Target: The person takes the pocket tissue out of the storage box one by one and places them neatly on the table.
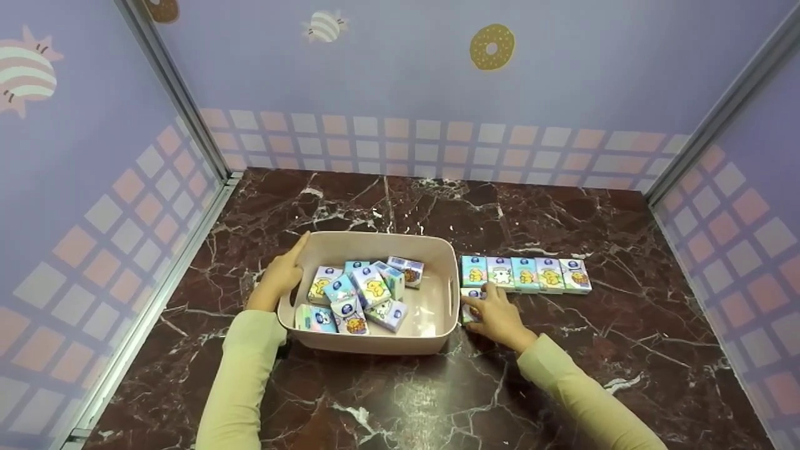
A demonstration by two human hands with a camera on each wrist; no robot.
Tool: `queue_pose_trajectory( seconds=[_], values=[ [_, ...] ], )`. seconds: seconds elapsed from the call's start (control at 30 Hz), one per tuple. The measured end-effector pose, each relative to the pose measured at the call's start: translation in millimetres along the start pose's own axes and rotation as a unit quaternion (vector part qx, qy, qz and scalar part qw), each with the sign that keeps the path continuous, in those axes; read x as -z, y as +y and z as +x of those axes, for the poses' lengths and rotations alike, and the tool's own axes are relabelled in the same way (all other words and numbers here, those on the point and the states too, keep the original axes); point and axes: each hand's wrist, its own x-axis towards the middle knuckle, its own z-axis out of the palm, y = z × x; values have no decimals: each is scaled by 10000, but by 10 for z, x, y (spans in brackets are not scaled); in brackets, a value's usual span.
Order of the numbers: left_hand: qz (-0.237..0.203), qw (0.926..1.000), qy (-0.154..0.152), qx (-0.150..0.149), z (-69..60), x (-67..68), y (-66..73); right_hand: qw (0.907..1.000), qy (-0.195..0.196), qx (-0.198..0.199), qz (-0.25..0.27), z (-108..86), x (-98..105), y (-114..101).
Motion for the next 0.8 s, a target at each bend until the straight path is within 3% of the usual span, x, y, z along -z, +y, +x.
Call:
queue_pose_trajectory(
  seconds=[0.43, 0.6, 0.7, 0.8],
  values=[
    [29, 10000, 67, -39, 0, 5, 0, 10000, 16, 56, 41, 39, -12, 72],
    [3, 10000, 41, -2, 8, -3, -9, 10000, -25, -41, 52, 83, 79, 17],
    [-15, 10000, 30, 33, 11, -8, -10, 9989, 394, -50, 244, 187, 219, -65],
    [-7, 10000, 37, 12, 6, -11, -1, 9912, 1117, 40, 703, 332, 410, -205]
  ],
)
